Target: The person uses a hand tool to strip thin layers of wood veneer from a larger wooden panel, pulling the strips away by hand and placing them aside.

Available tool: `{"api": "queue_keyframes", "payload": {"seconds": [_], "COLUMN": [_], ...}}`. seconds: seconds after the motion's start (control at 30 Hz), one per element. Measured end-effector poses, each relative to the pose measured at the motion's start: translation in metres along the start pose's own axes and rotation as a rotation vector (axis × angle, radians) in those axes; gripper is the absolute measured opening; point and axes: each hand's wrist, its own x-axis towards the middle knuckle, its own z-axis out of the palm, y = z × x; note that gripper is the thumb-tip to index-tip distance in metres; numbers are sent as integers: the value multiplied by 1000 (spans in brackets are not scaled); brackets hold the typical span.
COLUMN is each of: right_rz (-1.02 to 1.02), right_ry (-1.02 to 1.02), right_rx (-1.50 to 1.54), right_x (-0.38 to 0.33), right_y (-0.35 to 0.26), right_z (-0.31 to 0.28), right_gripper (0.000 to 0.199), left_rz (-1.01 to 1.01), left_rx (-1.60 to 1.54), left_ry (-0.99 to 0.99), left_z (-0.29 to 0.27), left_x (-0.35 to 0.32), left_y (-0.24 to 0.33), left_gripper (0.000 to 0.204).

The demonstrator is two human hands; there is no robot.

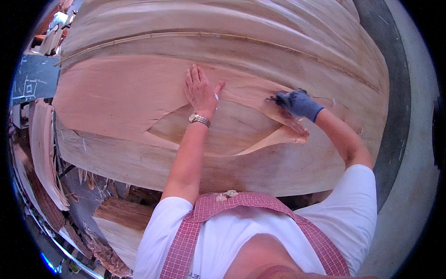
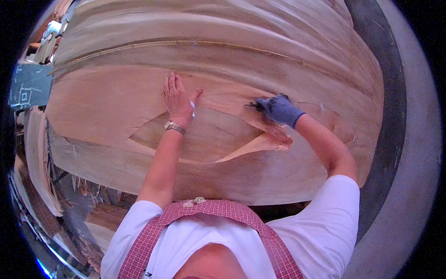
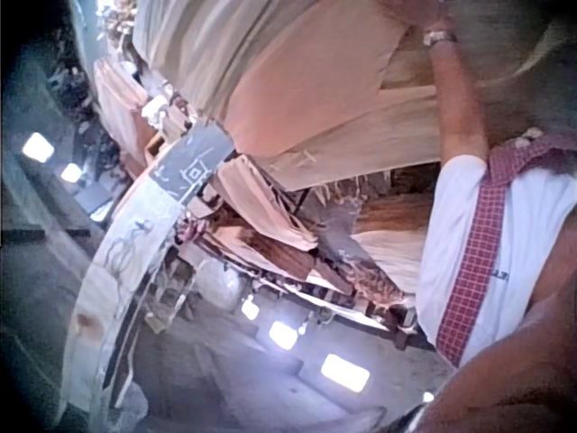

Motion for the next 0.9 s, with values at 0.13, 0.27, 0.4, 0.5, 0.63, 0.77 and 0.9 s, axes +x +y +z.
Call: {"api": "queue_keyframes", "payload": {"seconds": [0.13,0.27,0.4,0.5,0.63,0.77,0.9], "right_rz": [52,-116,-199,-181,15,171,419], "right_ry": [-58,304,370,298,97,218,95], "right_rx": [-210,-78,-88,-141,-166,-156,-85], "right_x": [-17,59,173,198,161,60,-20], "right_y": [36,-27,-76,-83,-66,-28,-50], "right_z": [-28,-52,-40,-33,-30,24,51], "right_gripper": [26,18,15,17,18,22,27], "left_rz": [-42,-93,-53,-79,-116,-77,-44], "left_rx": [-80,-182,-181,-139,-144,-144,-87], "left_ry": [-40,12,15,-76,-98,-129,-41], "left_z": [9,0,-1,-13,-9,0,16], "left_x": [-3,-4,2,5,2,2,-1], "left_y": [-9,-7,-7,-2,-6,-5,-12], "left_gripper": [94,106,113,115,116,115,114]}}
